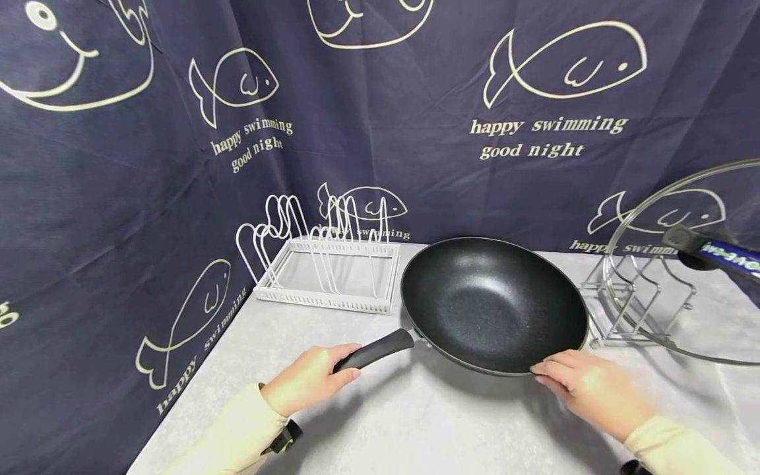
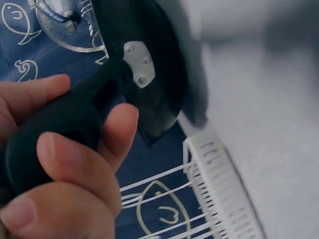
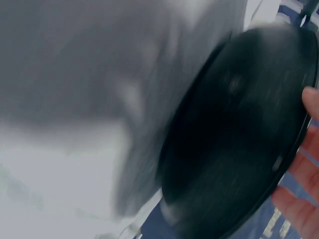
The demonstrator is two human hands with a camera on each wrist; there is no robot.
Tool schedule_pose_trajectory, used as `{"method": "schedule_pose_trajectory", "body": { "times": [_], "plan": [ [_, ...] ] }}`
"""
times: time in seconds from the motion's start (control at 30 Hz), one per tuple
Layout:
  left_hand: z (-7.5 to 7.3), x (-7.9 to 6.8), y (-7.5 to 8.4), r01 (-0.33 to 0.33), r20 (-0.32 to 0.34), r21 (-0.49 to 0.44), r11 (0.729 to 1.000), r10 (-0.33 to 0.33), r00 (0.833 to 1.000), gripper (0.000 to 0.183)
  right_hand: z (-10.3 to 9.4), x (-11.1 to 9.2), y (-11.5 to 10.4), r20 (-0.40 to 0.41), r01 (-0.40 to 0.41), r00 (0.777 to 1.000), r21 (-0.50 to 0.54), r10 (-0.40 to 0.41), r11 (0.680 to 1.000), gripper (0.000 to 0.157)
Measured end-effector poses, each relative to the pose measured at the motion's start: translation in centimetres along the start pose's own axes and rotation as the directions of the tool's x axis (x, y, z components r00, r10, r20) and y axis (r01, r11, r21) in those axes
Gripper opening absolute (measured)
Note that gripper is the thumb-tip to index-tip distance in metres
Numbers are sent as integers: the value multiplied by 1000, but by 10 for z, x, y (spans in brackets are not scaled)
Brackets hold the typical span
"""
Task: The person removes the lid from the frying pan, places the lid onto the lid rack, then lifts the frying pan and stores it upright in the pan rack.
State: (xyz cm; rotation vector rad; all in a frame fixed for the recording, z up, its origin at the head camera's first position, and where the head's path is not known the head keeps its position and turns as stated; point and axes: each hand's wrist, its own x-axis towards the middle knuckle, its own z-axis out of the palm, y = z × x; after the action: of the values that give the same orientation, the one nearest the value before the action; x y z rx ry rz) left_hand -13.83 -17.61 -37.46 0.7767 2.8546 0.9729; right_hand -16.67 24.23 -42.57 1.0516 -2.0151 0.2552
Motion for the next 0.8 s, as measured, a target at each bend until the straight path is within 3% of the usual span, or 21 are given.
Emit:
{"method": "schedule_pose_trajectory", "body": {
  "times": [0.23,0.6,0.7,0.8],
  "plan": [
    [10,-2,-2,19,17,-15,1000,-19,1000,29,12,9,-11,-33,50,998,-8,-51,999,50],
    [14,0,6,4,71,-63,998,1,997,28,22,15,17,-4,22,1000,-47,-23,999,48],
    [19,2,11,5,108,-119,993,8,994,24,25,15,27,2,10,1000,-46,-10,999,45],
    [23,6,17,1,130,-144,990,18,991,21,26,15,36,23,-5,1000,-38,6,999,24]
  ]
}}
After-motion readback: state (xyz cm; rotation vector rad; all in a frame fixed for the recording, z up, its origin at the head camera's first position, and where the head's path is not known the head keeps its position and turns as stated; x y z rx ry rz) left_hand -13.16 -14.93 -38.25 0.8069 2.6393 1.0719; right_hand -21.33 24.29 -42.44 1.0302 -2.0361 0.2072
